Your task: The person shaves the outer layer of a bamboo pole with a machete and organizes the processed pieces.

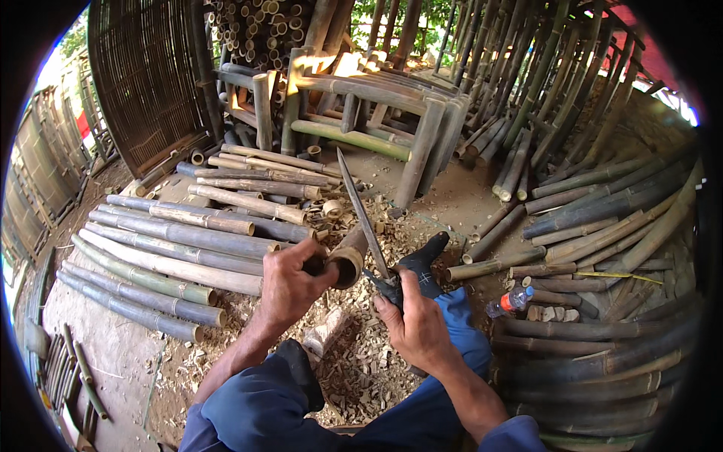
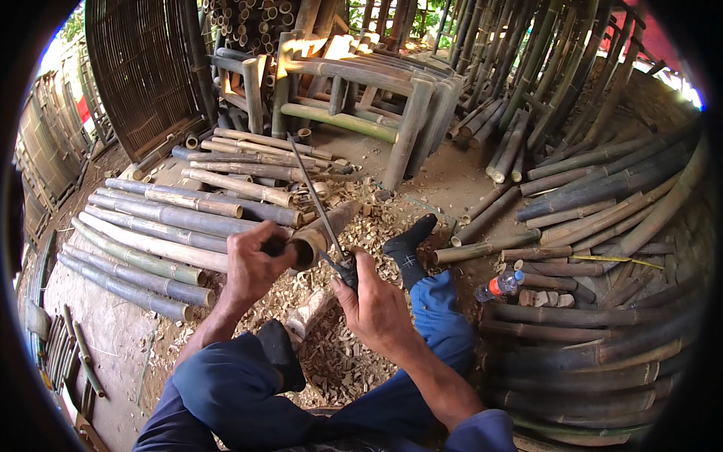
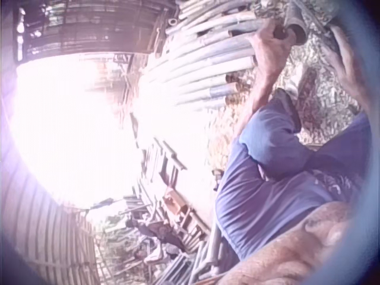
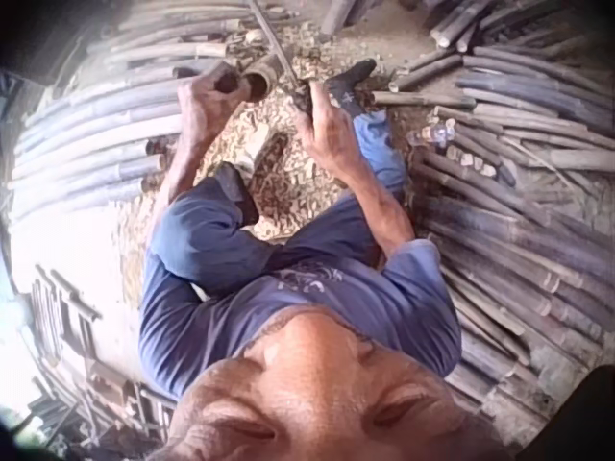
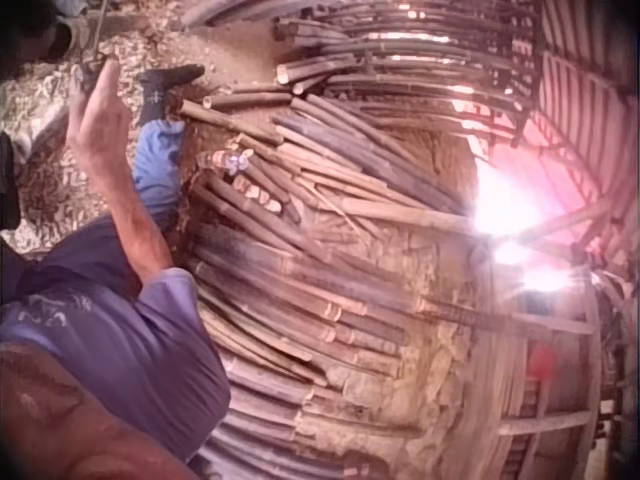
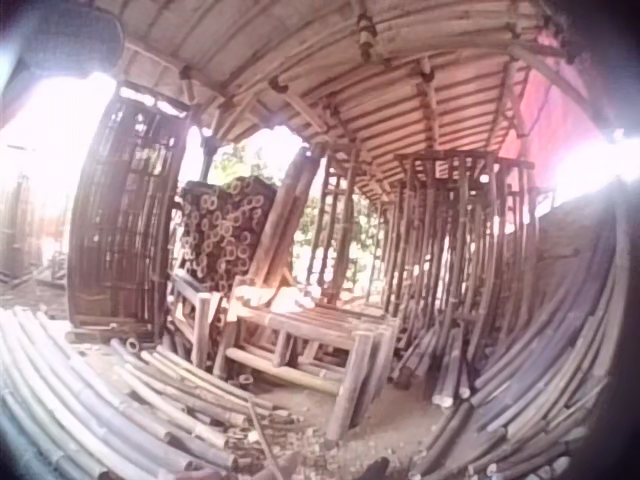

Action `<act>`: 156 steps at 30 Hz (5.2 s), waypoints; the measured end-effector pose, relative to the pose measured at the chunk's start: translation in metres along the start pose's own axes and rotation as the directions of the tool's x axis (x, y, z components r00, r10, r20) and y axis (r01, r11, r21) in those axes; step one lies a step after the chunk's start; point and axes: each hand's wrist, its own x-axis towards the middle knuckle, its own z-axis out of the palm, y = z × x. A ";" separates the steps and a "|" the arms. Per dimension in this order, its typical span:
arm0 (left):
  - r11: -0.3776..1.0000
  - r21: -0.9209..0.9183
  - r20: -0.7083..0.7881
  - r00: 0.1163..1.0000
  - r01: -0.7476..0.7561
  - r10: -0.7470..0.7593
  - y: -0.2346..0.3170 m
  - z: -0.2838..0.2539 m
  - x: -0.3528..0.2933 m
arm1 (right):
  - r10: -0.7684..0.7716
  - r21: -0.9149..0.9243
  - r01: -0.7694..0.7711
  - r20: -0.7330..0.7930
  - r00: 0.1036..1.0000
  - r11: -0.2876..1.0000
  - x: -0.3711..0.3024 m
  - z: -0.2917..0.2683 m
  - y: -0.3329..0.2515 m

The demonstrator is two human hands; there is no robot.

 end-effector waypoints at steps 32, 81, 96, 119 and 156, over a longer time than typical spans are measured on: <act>0.994 0.010 0.032 0.994 -0.105 0.105 -0.009 0.004 -0.015 | 0.105 -0.046 -0.102 0.070 0.992 0.994 0.005 0.010 0.051; 0.997 0.076 -0.009 1.000 -0.010 0.011 -0.020 0.023 -0.019 | 0.147 -0.231 -0.120 0.103 0.984 0.965 0.011 0.043 0.056; 0.994 0.105 -0.036 0.999 0.016 -0.013 -0.024 0.019 -0.023 | 0.025 0.125 -0.013 -0.094 0.995 0.992 0.002 0.029 0.026; 0.990 0.128 -0.073 0.996 0.062 -0.053 -0.022 0.025 -0.015 | 0.026 -0.113 -0.034 -0.069 0.997 0.993 0.002 0.080 0.071; 0.903 -0.216 0.900 0.434 0.371 0.037 -0.118 0.070 -0.070 | 0.619 0.750 -0.644 0.578 0.531 -0.148 -0.103 0.180 0.174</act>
